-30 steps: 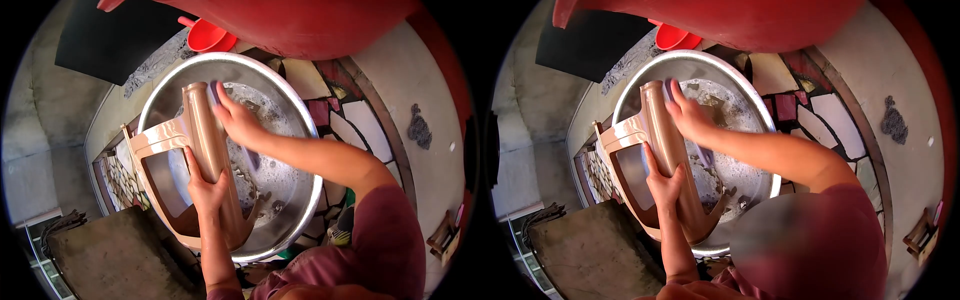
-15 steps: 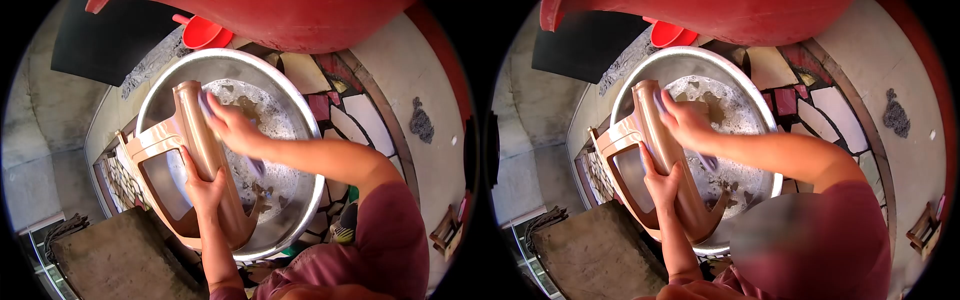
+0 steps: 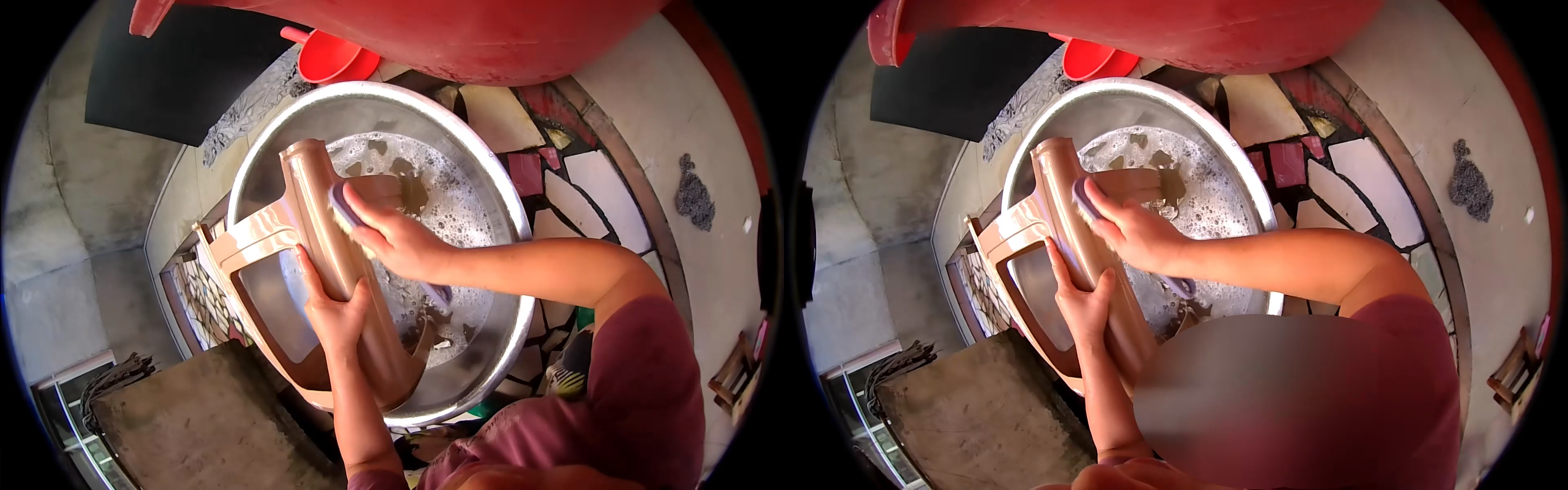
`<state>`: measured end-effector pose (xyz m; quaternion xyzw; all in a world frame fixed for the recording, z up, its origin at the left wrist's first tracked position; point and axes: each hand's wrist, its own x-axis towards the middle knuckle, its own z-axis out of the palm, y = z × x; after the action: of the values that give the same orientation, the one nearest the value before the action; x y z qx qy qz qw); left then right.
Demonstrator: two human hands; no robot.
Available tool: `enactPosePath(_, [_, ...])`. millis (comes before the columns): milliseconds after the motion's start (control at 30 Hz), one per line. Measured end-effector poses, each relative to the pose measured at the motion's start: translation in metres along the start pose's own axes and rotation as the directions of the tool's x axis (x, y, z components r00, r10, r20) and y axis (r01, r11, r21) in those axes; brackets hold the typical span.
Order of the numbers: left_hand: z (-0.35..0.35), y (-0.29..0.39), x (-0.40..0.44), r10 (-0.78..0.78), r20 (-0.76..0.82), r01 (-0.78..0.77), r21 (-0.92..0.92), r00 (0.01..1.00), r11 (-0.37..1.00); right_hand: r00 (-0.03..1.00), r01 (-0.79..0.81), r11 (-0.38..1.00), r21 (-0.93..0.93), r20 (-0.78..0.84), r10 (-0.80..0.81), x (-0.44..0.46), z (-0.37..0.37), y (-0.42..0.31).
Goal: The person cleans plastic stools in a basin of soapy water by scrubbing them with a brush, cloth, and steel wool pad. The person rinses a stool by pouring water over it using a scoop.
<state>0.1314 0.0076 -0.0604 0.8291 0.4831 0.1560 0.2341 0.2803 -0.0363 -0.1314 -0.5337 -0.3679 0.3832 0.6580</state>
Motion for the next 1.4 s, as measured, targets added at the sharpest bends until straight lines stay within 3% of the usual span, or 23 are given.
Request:
enactPosePath(33, [-0.001,0.0,0.001,-0.003,-0.005,0.003,-0.001,1.0,1.0,0.999,0.054,0.991,-0.126,0.0,-0.055,-0.006,0.001,-0.005])
enactPosePath(67, [-0.001,0.003,0.003,-0.003,-0.016,0.003,-0.005,1.0,1.0,0.999,-0.035,0.983,-0.178,0.035,0.042,-0.01,-0.003,-0.01])
enactPosePath(133, [0.002,0.011,-0.001,-0.067,0.001,0.067,-0.03,0.998,0.997,0.998,-0.025,0.962,-0.273,0.041,0.037,-0.007,-0.011,-0.028])
enactPosePath(200, [0.008,0.013,-0.004,0.051,-0.046,-0.051,-0.016,0.998,0.999,0.998,-0.022,0.931,-0.365,0.048,0.042,-0.002,-0.013,-0.039])
enactPosePath(233, [0.007,0.017,-0.004,-0.03,-0.01,0.03,-0.016,0.999,0.999,0.996,0.003,0.903,-0.43,0.082,0.036,0.004,-0.014,-0.041])
enactPosePath(267, [0.008,0.016,-0.003,0.033,-0.048,-0.031,0.043,0.998,0.999,0.992,0.031,0.869,-0.494,0.123,0.034,0.014,-0.016,-0.046])
enactPosePath(333, [0.009,0.028,-0.006,-0.084,0.002,0.084,0.113,0.996,0.99,0.985,-0.113,0.858,-0.501,0.057,0.163,0.053,-0.03,-0.069])
enactPosePath(400, [0.017,0.027,-0.007,-0.037,-0.029,0.041,0.137,0.999,0.99,0.999,-0.015,0.744,-0.668,-0.035,-0.011,0.068,-0.028,-0.06])
enactPosePath(467, [0.02,0.031,-0.011,-0.051,-0.018,0.053,0.186,0.999,0.981,0.997,-0.072,0.728,-0.681,-0.023,0.077,0.042,-0.026,-0.066])
enactPosePath(533, [0.022,0.033,-0.014,-0.051,-0.01,0.052,0.202,0.999,0.978,0.994,0.036,0.69,-0.723,0.095,0.048,0.005,-0.024,-0.056])
enactPosePath(567, [0.026,0.034,-0.015,-0.048,-0.005,0.048,0.242,0.999,0.969,0.989,0.081,0.594,-0.8,0.138,0.051,0.001,-0.025,-0.063])
enactPosePath(667, [0.035,0.029,-0.019,0.058,-0.034,-0.049,0.233,0.998,0.971,1.0,-0.005,0.453,-0.891,-0.003,0.007,0.055,-0.039,-0.071])
enactPosePath(733, [0.033,0.031,-0.02,0.058,-0.043,-0.046,0.245,0.997,0.968,0.999,-0.023,0.41,-0.912,-0.001,0.052,0.05,-0.034,-0.078])
enactPosePath(800, [0.026,0.036,-0.018,-0.055,0.025,0.047,0.257,0.998,0.965,0.977,-0.003,0.467,-0.884,0.096,0.188,0.012,-0.022,-0.088])
enactPosePath(833, [0.028,0.032,-0.016,0.05,-0.057,-0.036,0.228,0.997,0.973,0.951,0.04,0.449,-0.893,0.172,0.258,-0.001,-0.021,-0.089])
enactPosePath(867, [0.03,0.03,-0.017,0.042,-0.065,-0.027,0.218,0.997,0.976,0.949,0.049,0.439,-0.897,0.18,0.261,0.007,-0.023,-0.087])
enactPosePath(933, [0.029,0.025,-0.019,0.029,-0.013,-0.026,0.242,0.999,0.97,0.998,-0.061,0.425,-0.903,-0.041,0.056,0.045,-0.028,-0.077])
enactPosePath(967, [0.029,0.022,-0.021,0.025,-0.012,-0.021,0.243,1.0,0.97,0.988,-0.068,0.397,-0.915,-0.006,0.156,0.069,-0.036,-0.089])
enactPosePath(1133, [0.029,0.023,-0.014,0.036,-0.025,-0.03,0.209,0.999,0.977,0.984,0.022,0.391,-0.92,0.088,0.153,0.017,-0.019,-0.097])
enactPosePath(1267, [0.03,0.025,-0.017,0.022,-0.011,-0.019,0.232,1.0,0.972,0.99,-0.043,0.301,-0.953,0.001,0.143,0.072,-0.033,-0.099])
enactPosePath(1333, [0.03,0.022,-0.017,0.021,-0.028,-0.014,0.222,0.999,0.975,0.996,-0.025,0.385,-0.923,0.011,0.09,0.054,-0.023,-0.089])
enactPosePath(1367, [0.028,0.021,-0.017,0.014,-0.013,-0.011,0.227,1.0,0.974,0.985,-0.028,0.393,-0.919,0.041,0.166,0.033,-0.019,-0.09])
enactPosePath(1400, [0.027,0.02,-0.015,0.006,-0.003,-0.005,0.232,1.0,0.973,0.982,0.081,0.41,-0.908,0.143,0.123,0.01,-0.021,-0.078])
